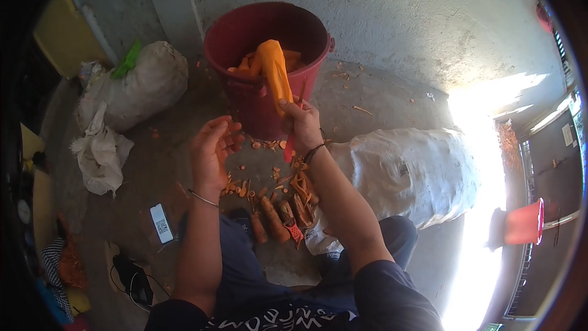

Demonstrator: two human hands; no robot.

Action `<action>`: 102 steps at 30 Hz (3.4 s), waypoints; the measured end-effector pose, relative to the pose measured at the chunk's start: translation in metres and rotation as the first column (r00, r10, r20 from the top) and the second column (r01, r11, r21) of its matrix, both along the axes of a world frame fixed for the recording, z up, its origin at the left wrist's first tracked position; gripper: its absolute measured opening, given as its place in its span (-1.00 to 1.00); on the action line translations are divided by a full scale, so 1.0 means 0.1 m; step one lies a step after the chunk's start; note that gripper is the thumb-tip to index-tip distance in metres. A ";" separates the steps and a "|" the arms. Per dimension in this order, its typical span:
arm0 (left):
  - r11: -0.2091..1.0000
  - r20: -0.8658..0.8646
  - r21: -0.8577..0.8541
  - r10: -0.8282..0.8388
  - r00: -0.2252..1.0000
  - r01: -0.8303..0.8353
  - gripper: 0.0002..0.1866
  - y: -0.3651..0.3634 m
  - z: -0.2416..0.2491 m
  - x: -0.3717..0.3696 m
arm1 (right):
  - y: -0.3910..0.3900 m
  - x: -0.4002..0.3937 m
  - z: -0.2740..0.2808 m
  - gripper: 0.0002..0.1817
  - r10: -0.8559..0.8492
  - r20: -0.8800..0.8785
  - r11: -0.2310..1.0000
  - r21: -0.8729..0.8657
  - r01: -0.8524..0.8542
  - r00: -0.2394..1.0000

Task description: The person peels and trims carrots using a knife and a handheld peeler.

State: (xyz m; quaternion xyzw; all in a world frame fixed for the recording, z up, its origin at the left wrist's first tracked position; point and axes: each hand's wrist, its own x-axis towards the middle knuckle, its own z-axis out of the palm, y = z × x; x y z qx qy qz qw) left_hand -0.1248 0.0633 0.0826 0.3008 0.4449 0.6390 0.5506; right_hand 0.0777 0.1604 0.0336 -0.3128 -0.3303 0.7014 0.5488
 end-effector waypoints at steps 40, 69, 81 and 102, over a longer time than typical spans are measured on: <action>0.966 -0.899 0.051 -0.066 0.433 0.253 -0.70 -0.41 -0.32 0.31 | -2.88 0.65 -4.40 -0.60 0.547 0.780 0.696 -0.625 -0.354 -0.302; 0.965 -0.922 -0.157 -0.220 0.320 0.209 -0.64 -0.33 -0.31 0.08 | -2.37 -0.86 -4.16 -0.57 0.620 0.708 0.783 -0.584 -0.215 0.339; 0.994 -0.931 0.020 -0.021 0.364 0.109 -0.42 -0.12 -0.65 0.16 | -1.04 -0.44 -0.83 -0.47 0.202 -0.015 0.974 0.104 -0.200 0.979; 0.899 0.289 -0.346 -0.169 0.942 0.268 -0.55 -0.17 -0.61 0.18 | -2.45 0.37 -3.84 -0.39 0.461 0.887 0.882 -0.461 -0.101 -0.025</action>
